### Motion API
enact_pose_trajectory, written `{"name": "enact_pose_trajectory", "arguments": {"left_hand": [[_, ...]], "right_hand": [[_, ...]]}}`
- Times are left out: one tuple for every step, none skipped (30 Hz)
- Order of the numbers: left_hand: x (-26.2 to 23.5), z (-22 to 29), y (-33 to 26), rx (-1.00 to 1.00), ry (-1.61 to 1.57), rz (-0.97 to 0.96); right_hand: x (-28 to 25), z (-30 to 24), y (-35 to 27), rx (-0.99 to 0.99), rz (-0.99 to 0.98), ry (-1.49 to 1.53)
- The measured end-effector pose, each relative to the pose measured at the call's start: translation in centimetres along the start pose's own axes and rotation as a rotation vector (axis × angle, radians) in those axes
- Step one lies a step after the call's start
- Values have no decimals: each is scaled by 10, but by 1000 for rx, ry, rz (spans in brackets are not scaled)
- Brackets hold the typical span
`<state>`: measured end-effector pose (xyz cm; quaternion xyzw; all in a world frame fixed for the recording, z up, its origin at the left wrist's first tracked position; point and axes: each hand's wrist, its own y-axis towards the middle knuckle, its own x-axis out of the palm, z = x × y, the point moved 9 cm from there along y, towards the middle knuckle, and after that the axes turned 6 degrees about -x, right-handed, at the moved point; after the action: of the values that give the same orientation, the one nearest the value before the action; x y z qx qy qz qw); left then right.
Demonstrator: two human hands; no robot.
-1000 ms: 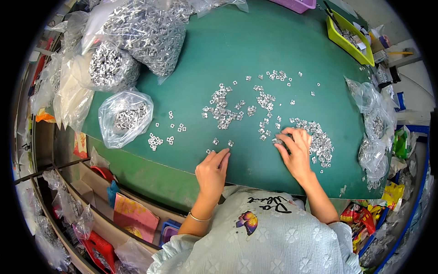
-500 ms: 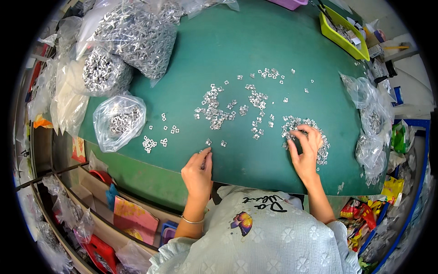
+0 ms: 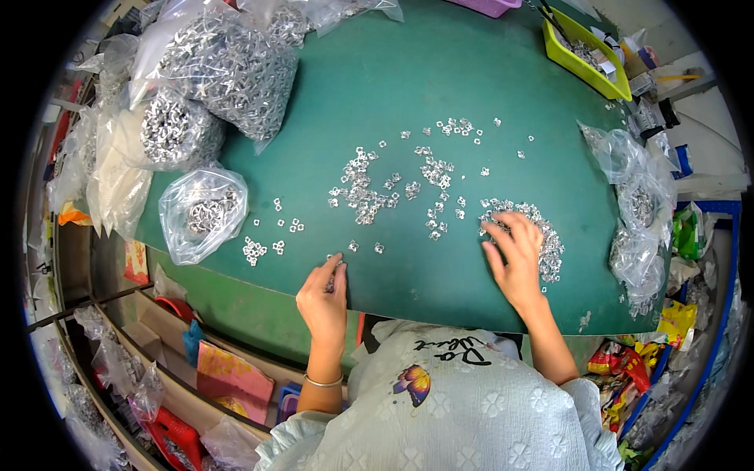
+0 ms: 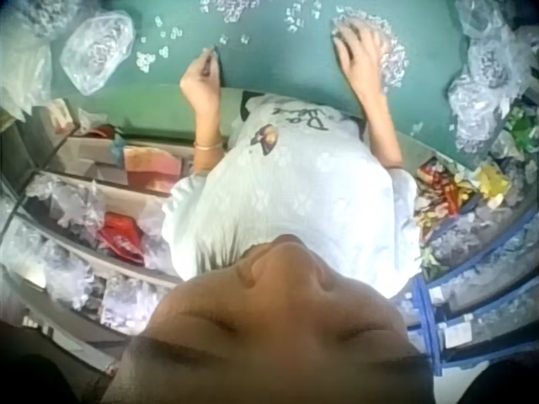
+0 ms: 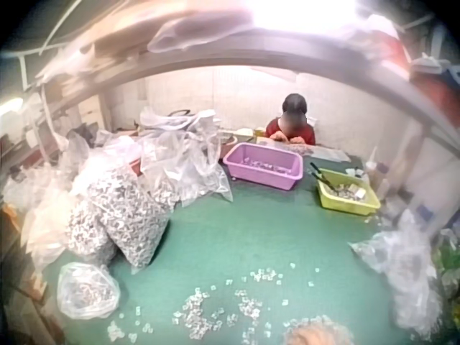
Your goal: The person sorts star-shaped metal components and circular metal rings by hand on a green workbench, arranging them into piles and placing them into a plastic bag.
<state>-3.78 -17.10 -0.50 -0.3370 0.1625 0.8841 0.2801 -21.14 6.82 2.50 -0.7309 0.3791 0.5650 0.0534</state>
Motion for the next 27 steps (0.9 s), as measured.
{"name": "enact_pose_trajectory", "arguments": {"left_hand": [[-1, 0, 1, -4, 11, 0], [-4, -1, 2, -12, 27, 5], [-6, -3, 3, -23, 43, 13], [-9, -6, 5, -33, 49, 33], [-11, -10, 7, -41, 54, 51], [-13, -13, 8, -50, 60, 69], [-15, -16, 10, -58, 51, 82], [-15, -17, 11, -62, 39, 95], [-16, -17, 12, -67, 28, 107], [-13, -11, 11, -28, -3, 93], [-8, -3, 8, 10, -36, 77], [-3, 6, 5, 49, -70, 58], [7, 10, 2, 58, -18, 0], [12, 17, 2, 51, 54, -16], [14, 21, 3, 30, 58, -18], [16, 22, 4, 9, 63, -21], [19, 24, 3, 25, 46, -23], [23, 24, 2, 42, 28, -26], [26, 27, 2, 62, 11, -30], [34, 31, -1, 78, 12, -68], [41, 36, -5, 97, 12, -108], [48, 41, -9, 118, 13, -150], [55, 44, -10, 70, -7, -252], [52, 43, -9, 77, -57, -190], [49, 39, -7, 83, -107, -129], [46, 37, -4, 89, -161, -71], [42, 29, 3, 12, -95, -61]], "right_hand": [[6, -2, -2, -22, -45, -39], [6, 1, -5, -15, -15, -64], [5, 8, -8, -11, 13, -89], [2, 15, -11, -7, 41, -113], [-4, 21, -12, 45, 78, -160], [-5, 23, -12, 75, 107, -181], [-8, 23, -11, 104, 135, -201], [-13, 24, -9, 135, 165, -224], [-9, 18, -1, 115, 157, -138], [2, 11, 7, 59, 114, -28], [13, -4, 21, 1, 47, 56], [25, -21, 34, -55, -19, 138], [36, -35, 45, -107, -52, 170], [46, -47, 55, -163, -86, 207], [54, -50, 66, -174, -77, 202], [61, -52, 77, -184, -67, 195], [67, -52, 86, -195, -60, 189], [75, -53, 92, -224, -98, 163], [83, -54, 97, -251, -135, 136], [90, -55, 101, -278, -173, 107], [99, -58, 95, -318, -281, 56], [99, -60, 88, -330, -327, 82], [97, -61, 79, -338, -376, 102], [91, -60, 69, -340, -426, 109], [83, -61, 59, -344, -456, 153], [73, -54, 55, -325, -448, 202], [65, -46, 51, -311, -442, 260]]}}
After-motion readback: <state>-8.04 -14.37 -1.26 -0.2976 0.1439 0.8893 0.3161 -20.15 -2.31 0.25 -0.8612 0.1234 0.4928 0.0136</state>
